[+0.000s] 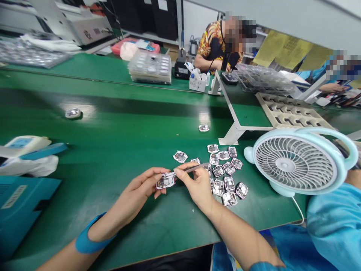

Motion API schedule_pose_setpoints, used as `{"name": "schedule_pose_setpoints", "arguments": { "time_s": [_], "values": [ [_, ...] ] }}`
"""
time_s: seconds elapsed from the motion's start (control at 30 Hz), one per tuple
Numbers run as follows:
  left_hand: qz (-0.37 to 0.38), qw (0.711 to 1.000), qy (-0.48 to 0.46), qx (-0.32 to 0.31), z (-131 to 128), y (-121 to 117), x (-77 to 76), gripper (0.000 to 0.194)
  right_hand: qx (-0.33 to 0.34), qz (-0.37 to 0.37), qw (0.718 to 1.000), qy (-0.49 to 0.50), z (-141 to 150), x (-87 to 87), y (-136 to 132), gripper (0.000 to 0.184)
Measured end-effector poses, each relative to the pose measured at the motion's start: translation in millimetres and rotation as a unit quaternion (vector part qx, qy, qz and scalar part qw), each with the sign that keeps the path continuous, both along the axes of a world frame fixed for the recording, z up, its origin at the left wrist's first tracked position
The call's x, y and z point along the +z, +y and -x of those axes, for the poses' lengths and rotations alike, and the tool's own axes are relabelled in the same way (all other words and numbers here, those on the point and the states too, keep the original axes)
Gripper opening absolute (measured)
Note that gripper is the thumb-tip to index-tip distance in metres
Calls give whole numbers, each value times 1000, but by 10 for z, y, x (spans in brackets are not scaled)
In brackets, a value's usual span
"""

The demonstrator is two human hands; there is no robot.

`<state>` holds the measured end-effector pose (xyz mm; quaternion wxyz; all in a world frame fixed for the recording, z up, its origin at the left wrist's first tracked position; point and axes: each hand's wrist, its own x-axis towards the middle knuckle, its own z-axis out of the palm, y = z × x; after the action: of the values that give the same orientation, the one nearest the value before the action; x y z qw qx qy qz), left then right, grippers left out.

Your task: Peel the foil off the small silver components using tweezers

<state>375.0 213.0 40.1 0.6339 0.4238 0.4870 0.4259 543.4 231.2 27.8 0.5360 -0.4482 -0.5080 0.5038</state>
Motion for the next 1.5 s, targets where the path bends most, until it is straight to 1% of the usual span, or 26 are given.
{"name": "schedule_pose_setpoints", "arguments": {
  "time_s": [0.13,0.23,0.47,0.57,0.7,0.8,0.97,1.07,1.13,1.3,1.5],
  "values": [
    [9,1000,-10,11,-5,-10,35,24,-19,-16,1000,-6,-5,-9,-22,11],
    [5,1000,-1,7,-19,-22,44,24,-6,-34,999,-4,9,-21,-35,8],
    [5,1000,18,-1,-25,-26,-4,26,28,-25,997,64,52,-18,-36,9],
    [10,1000,15,0,-16,-18,-19,25,36,-44,996,72,55,-12,-30,8],
    [15,1000,10,-2,-8,-10,-24,26,52,-86,993,53,48,-20,-33,4],
    [19,1000,11,1,-6,-2,-15,28,52,-135,989,10,31,-25,-49,4],
    [35,999,13,8,5,15,6,32,45,-268,960,-62,-7,-16,-62,14],
    [42,999,9,7,9,19,11,32,42,-299,949,-89,-16,-10,-56,17],
    [43,999,10,6,11,18,14,31,40,-302,948,-96,-15,-7,-54,16],
    [52,999,11,-2,13,11,23,29,33,-285,954,-87,-5,3,-56,11],
    [65,998,13,-11,12,15,12,27,32,-216,974,-55,-9,-18,-57,3]
  ]
}}
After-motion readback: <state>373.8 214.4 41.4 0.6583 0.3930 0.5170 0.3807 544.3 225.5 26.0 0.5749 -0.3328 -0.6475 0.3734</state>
